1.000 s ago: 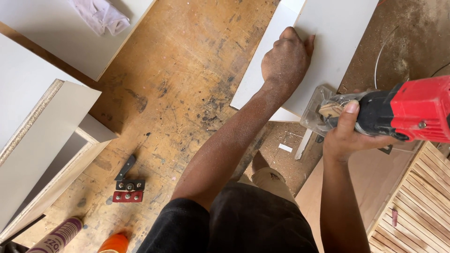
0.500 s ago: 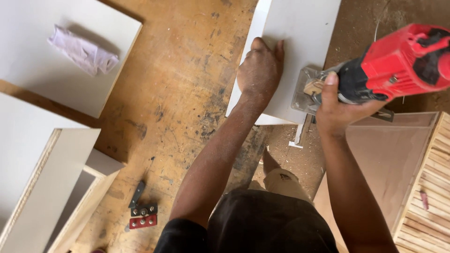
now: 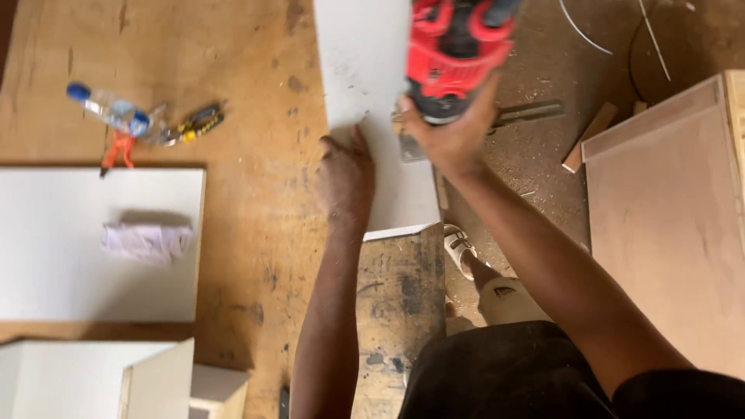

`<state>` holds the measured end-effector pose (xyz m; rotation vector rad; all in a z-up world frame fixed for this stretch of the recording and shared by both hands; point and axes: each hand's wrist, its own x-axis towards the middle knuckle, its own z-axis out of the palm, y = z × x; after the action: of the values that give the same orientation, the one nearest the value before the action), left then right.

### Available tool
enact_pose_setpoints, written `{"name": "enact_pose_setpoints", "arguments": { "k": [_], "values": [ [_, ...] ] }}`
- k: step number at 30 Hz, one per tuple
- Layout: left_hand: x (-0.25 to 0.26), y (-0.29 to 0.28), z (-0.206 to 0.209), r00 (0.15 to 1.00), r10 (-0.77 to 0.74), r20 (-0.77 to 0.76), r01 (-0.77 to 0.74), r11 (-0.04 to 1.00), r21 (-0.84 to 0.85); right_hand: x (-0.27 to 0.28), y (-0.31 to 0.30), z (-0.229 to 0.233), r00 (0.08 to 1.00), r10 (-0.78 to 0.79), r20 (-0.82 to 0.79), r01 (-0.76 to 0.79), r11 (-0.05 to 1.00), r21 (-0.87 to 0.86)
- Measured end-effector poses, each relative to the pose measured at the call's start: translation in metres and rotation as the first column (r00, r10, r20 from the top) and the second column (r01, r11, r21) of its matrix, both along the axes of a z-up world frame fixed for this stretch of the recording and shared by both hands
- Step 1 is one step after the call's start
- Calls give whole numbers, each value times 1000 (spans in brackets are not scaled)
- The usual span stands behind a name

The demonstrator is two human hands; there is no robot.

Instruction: The person uses a hand-held power sander to smooth the edges and surfaces of a white-finished wooden drawer component.

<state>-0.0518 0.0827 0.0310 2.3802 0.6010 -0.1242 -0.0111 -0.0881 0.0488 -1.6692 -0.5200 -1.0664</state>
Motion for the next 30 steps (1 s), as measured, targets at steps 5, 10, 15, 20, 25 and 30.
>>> {"name": "enact_pose_setpoints", "arguments": {
  "k": [5,10,15,20,25,30],
  "values": [
    [1,14,-7,1000,-29,-7,30,987,157,14,15,-10,984,-180,-10,180,983,-26],
    [12,24,4,997,-52,53,35,960,277,15,37,0,951,-145,-271,190,971,147],
    [89,89,-105,987,-80,143,28,943,332,-4,42,11,931,50,-363,36,974,225],
    [138,118,-127,983,-94,159,26,921,389,0,47,12,980,36,-196,-6,989,149],
    [130,138,-116,991,-63,119,11,919,395,-6,59,16,960,-198,-196,207,978,25],
    [123,140,-106,994,-47,96,5,918,396,-2,59,18,962,-192,-196,199,980,20]
  ]
}}
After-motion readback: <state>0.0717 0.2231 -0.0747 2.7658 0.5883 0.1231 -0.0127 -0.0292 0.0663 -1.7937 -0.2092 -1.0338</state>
